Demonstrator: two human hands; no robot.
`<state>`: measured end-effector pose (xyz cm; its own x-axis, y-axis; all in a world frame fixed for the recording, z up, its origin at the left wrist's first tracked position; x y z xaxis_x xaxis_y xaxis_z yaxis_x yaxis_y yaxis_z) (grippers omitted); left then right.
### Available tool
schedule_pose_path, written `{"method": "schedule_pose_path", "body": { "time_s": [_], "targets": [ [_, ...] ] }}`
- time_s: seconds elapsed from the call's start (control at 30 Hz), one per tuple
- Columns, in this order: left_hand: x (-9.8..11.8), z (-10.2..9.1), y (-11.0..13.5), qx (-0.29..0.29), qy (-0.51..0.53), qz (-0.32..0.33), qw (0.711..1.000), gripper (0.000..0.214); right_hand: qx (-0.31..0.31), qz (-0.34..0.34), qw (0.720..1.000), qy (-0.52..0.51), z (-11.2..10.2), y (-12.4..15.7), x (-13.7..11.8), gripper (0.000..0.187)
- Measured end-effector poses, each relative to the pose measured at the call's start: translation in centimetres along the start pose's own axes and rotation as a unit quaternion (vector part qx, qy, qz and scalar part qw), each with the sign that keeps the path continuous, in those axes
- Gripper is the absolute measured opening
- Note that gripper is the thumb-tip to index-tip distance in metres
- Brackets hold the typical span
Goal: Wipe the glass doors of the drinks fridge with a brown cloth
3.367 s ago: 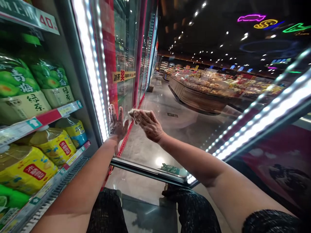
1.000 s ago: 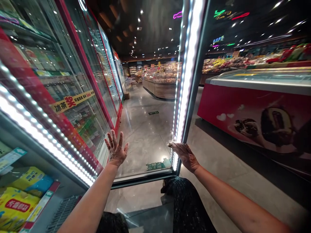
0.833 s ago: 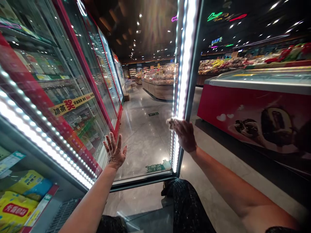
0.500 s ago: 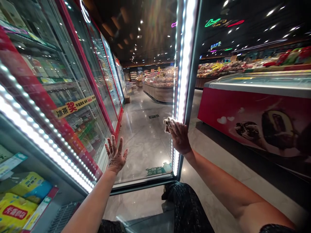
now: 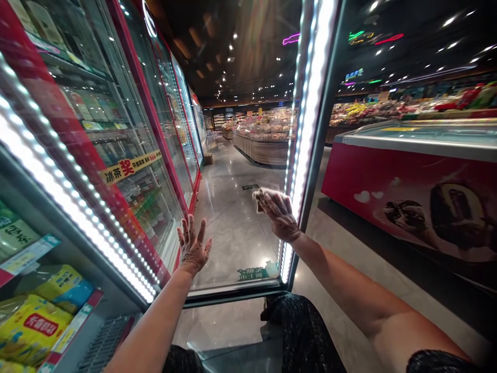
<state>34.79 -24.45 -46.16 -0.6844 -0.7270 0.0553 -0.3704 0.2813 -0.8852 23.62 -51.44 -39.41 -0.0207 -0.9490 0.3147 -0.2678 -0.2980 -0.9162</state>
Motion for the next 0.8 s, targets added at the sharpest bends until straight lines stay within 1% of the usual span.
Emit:
{"method": "schedule_pose_path", "body": {
  "time_s": [0.1,0.13,0.17,0.2,0.23,0.3,0.33,0.37,0.4,0.43,0.5,0.53,0.57,0.6,0.63,0.67,0.73,0.77,0.8],
  "targets": [
    [0.0,0.1,0.0,-0.003,0.008,-0.001,1.000,0.092,0.031,0.077,0.996,0.024,-0.2,-2.6,2.3,0.063],
    [0.0,0.1,0.0,-0.004,0.011,-0.002,1.000,0.093,0.040,0.091,0.995,0.024,-0.2,-2.8,2.4,0.062],
    [0.0,0.1,0.0,-0.004,0.013,-0.002,1.000,0.093,0.041,0.084,0.996,0.015,0.0,-2.7,1.9,0.062],
    [0.0,0.1,0.0,-0.004,0.013,-0.003,1.000,0.094,0.033,0.053,0.998,-0.006,0.3,-2.3,0.7,0.062],
    [0.0,0.1,0.1,-0.003,0.012,-0.004,1.000,0.095,0.018,0.004,0.999,-0.032,0.7,-1.6,-0.8,0.062],
    [0.0,0.1,0.2,-0.003,0.014,-0.003,1.000,0.095,-0.028,-0.111,0.990,-0.086,1.5,0.0,-3.8,0.063],
    [0.1,0.1,0.3,-0.004,0.018,-0.001,1.000,0.095,-0.042,-0.145,0.984,-0.099,1.7,0.3,-4.4,0.064],
    [0.0,0.0,0.4,-0.004,0.022,0.003,1.000,0.095,-0.049,-0.154,0.982,-0.099,1.8,-0.1,-4.4,0.064],
    [0.0,-0.1,0.5,-0.002,0.024,0.006,1.000,0.095,-0.047,-0.138,0.986,-0.085,1.9,-1.1,-3.8,0.063],
    [-0.3,-0.3,0.6,0.004,0.021,0.006,1.000,0.095,-0.036,-0.104,0.992,-0.064,1.8,-2.5,-2.8,0.062],
    [-1.2,-0.9,0.5,0.024,0.004,-0.010,1.000,0.097,-0.011,-0.036,0.999,-0.027,1.6,-5.3,-1.2,0.058],
    [-2.0,-1.3,0.3,0.035,-0.007,-0.024,0.999,0.098,0.004,-0.012,1.000,-0.015,1.4,-6.2,-1.0,0.057],
    [-2.8,-1.6,0.2,0.044,-0.014,-0.040,0.998,0.097,0.020,-0.002,1.000,-0.012,1.2,-6.8,-1.3,0.055],
    [-3.6,-2.0,-0.1,0.050,-0.019,-0.055,0.997,0.095,0.034,-0.013,0.999,-0.019,1.1,-6.8,-2.3,0.054],
    [-4.5,-2.4,-0.3,0.053,-0.022,-0.070,0.996,0.093,0.043,-0.038,0.998,-0.034,1.0,-6.4,-3.6,0.053],
    [-5.4,-2.7,-0.5,0.052,-0.023,-0.085,0.995,0.090,0.041,-0.083,0.994,-0.058,1.1,-5.7,-5.2,0.054],
    [-7.1,-3.3,-0.8,0.042,-0.028,-0.118,0.992,0.085,0.014,-0.168,0.980,-0.101,1.5,-4.3,-7.8,0.056],
    [-7.9,-3.4,-0.9,0.030,-0.031,-0.133,0.990,0.083,0.000,-0.193,0.975,-0.112,1.7,-4.0,-8.4,0.057],
    [-8.6,-3.5,-0.9,0.017,-0.034,-0.144,0.989,0.081,-0.008,-0.197,0.974,-0.113,1.8,-4.4,-8.4,0.057]
  ]
}}
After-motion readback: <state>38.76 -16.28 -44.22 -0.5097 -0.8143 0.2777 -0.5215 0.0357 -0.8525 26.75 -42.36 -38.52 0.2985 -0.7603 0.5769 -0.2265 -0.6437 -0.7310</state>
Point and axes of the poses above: each hand's wrist, its own y-axis away from the middle knuckle, its own z-axis out of the palm, x = y × z, the point moved 9 cm from there along -y, towards the middle knuckle, and after that the axes turned 10 degrees about x, right-handed, at the moved point
